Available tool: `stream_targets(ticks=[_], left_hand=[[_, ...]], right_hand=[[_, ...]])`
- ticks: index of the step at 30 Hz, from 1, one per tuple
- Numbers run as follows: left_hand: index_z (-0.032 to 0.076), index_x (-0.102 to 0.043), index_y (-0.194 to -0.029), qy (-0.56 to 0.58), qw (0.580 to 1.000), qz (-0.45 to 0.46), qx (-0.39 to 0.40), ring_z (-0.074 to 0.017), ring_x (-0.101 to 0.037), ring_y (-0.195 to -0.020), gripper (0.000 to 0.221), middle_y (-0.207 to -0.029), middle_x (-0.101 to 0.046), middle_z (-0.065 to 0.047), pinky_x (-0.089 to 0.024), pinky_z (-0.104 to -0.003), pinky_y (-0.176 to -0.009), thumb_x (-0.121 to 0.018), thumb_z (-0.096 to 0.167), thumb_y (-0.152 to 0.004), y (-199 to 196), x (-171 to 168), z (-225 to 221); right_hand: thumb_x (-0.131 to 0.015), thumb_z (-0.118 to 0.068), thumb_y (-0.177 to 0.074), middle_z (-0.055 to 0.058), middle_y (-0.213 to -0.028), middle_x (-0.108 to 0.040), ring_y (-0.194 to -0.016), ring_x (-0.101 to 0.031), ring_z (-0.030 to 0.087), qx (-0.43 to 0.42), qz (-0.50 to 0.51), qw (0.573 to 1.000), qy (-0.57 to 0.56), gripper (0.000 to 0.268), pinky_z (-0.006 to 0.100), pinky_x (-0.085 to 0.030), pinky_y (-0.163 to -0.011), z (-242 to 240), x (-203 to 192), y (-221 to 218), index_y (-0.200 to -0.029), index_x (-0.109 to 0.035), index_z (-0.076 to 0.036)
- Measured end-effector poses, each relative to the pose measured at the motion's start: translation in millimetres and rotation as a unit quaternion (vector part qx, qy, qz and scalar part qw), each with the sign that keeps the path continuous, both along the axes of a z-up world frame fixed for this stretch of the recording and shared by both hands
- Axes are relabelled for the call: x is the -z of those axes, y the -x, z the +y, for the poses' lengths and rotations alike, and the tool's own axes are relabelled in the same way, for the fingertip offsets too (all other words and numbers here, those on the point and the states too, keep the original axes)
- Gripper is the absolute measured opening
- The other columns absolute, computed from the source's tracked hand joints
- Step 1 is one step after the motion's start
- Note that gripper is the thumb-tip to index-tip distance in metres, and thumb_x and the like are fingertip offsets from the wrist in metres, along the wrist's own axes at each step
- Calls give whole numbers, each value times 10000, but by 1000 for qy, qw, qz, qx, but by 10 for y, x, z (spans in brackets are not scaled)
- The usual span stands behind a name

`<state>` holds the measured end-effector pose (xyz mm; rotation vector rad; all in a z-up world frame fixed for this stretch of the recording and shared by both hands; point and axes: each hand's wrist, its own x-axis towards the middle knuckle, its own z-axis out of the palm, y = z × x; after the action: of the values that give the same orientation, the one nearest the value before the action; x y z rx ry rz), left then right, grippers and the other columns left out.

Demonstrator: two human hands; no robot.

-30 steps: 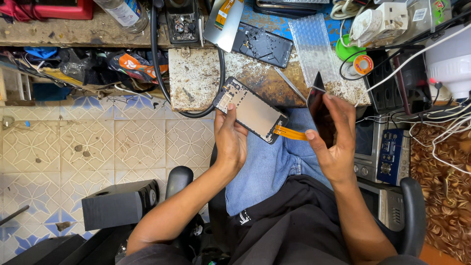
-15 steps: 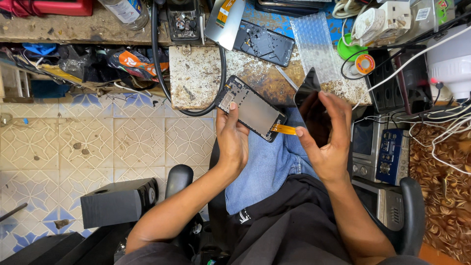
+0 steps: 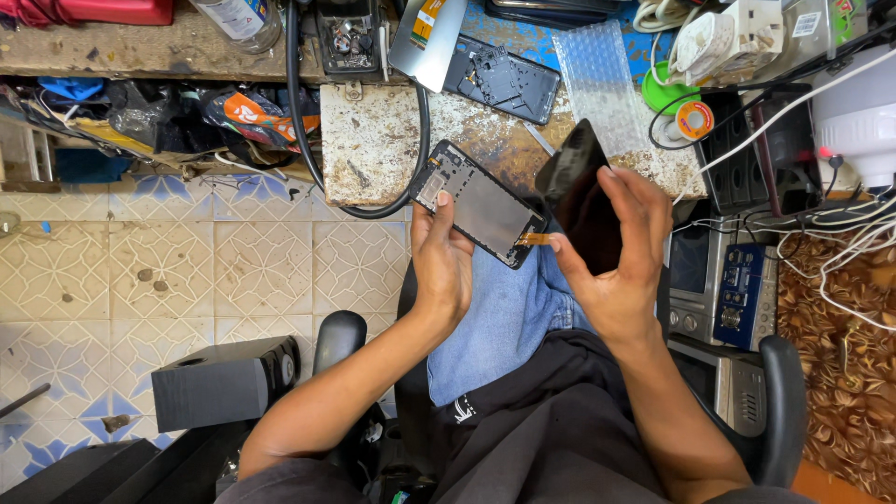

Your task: The person disassembles a smartphone, removes the back cover, and detaches the battery connector. They then reattach the battery connector, place the back cover back on, and press it into place. The person repeats the process of detaching and reattaching the battery connector several times.

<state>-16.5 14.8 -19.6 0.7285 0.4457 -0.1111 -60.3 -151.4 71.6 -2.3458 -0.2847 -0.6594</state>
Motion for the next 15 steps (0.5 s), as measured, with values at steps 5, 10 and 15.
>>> stream_targets(ticks=[5,10,15], left_hand=[[100,-506,-1199,0,1000,-6,-2,-201,-693,-1008,169,-1050,-605,-54,-611,-406,-885,-497,217,-1078,-6,81,-1],[99,-509,-1192,15,1000,-8,-8,-209,-694,-1019,165,-1058,-614,-61,-612,-419,-892,-504,213,-1074,-27,-109,4],[85,-502,-1232,29,1000,1,-8,-227,-689,-1051,194,-1097,-619,-84,-602,-443,-918,-501,199,-1074,-51,-88,12]], right_hand=[[-872,-119,-852,213,-1365,-486,-1248,-493,423,-17,0,999,27,706,525,-334,-1052,69,-93,-73,-1446,-517,24],[-890,-114,-826,206,-1371,-501,-1220,-511,412,-38,10,998,44,739,507,-341,-1006,45,-111,-118,-1458,-525,-3],[-882,-114,-824,230,-1361,-534,-1183,-540,433,-74,12,997,37,729,517,-363,-999,-3,-141,-140,-1450,-530,10]])
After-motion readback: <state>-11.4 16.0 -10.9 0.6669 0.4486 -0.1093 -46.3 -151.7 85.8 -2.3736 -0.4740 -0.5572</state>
